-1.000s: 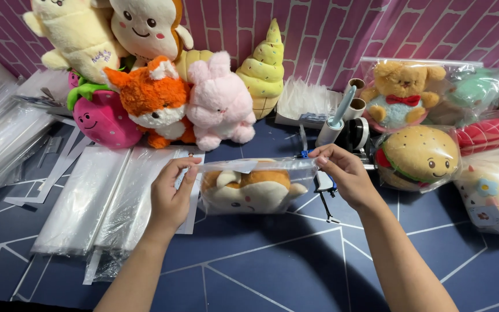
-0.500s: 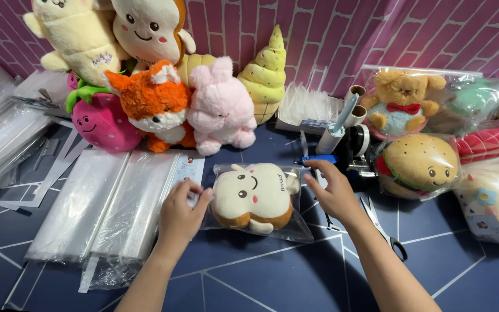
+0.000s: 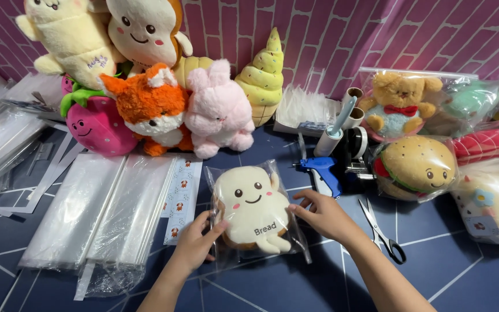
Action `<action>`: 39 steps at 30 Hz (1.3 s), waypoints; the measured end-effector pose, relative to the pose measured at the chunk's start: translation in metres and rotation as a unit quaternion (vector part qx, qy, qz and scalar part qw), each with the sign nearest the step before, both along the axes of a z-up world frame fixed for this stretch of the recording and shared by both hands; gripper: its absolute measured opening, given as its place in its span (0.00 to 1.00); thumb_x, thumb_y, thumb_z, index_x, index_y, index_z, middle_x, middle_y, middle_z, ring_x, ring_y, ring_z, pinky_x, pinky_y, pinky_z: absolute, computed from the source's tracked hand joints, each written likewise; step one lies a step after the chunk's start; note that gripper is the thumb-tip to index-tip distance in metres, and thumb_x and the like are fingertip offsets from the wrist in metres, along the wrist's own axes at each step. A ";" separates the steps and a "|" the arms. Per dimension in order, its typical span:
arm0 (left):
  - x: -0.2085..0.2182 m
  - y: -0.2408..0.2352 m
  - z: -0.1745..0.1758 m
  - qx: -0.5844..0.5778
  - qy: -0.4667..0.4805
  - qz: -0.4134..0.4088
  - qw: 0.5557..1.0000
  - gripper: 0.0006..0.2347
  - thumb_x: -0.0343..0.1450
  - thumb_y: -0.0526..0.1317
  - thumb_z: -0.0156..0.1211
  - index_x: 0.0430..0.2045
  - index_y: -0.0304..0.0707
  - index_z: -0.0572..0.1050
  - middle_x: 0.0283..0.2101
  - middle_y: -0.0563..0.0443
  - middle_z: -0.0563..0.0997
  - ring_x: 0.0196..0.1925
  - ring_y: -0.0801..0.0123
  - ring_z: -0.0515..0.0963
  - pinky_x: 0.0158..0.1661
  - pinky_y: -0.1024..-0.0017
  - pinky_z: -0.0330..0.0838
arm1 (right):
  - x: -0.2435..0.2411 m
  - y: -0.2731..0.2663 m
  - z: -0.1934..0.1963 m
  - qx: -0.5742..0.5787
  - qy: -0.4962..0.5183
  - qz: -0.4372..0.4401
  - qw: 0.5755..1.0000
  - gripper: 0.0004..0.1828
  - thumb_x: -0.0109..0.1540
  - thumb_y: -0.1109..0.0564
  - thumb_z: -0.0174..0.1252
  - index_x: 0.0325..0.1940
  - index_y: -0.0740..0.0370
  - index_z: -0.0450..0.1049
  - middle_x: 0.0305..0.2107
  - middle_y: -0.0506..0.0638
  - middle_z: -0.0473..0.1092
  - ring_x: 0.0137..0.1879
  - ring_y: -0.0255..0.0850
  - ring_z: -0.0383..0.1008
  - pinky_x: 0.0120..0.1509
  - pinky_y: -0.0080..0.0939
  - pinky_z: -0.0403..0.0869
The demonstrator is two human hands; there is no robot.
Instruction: Packaging a bread-shaped plush toy into a clear self-sealing plastic bag.
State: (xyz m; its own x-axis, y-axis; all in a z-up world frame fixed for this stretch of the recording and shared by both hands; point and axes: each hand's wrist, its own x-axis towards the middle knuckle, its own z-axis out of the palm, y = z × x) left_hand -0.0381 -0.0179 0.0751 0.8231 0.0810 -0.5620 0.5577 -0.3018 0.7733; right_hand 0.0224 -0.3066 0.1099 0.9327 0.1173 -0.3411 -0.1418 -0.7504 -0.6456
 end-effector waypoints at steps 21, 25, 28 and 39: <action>0.063 -0.309 -0.017 -0.155 -0.488 -0.319 0.798 0.37 0.63 0.41 0.68 0.70 0.50 0.59 0.58 0.43 0.74 0.59 0.55 0.77 0.59 0.65 0.70 | -0.126 -0.269 -0.062 0.224 -0.425 -0.325 0.815 0.31 0.63 0.65 0.58 0.71 0.62 0.61 0.51 0.60 0.70 0.56 0.43 0.72 0.62 0.40 0.73; 0.074 -0.353 -0.037 -0.094 -0.407 -0.291 0.861 0.34 0.60 0.38 0.69 0.66 0.43 0.65 0.57 0.43 0.71 0.59 0.46 0.77 0.56 0.56 0.79 | -0.097 -0.317 -0.128 0.184 -0.450 -0.317 0.814 0.33 0.63 0.66 0.60 0.70 0.64 0.55 0.60 0.63 0.64 0.58 0.56 0.72 0.59 0.53 0.74; 0.072 -0.345 -0.048 -0.070 -0.368 -0.285 0.882 0.36 0.62 0.38 0.68 0.69 0.43 0.60 0.57 0.42 0.70 0.62 0.44 0.74 0.60 0.53 0.74 | -0.102 -0.289 -0.119 0.052 -0.446 -0.347 0.823 0.22 0.64 0.62 0.66 0.58 0.68 0.65 0.56 0.62 0.65 0.61 0.63 0.72 0.61 0.54 0.74; 0.052 -0.325 -0.029 -0.091 -0.399 -0.270 0.872 0.36 0.65 0.31 0.66 0.69 0.40 0.54 0.59 0.36 0.63 0.58 0.40 0.76 0.54 0.50 0.78 | -0.117 -0.275 -0.119 -0.090 -0.514 -0.343 0.781 0.13 0.63 0.57 0.72 0.48 0.59 0.76 0.35 0.50 0.67 0.42 0.48 0.73 0.49 0.43 0.73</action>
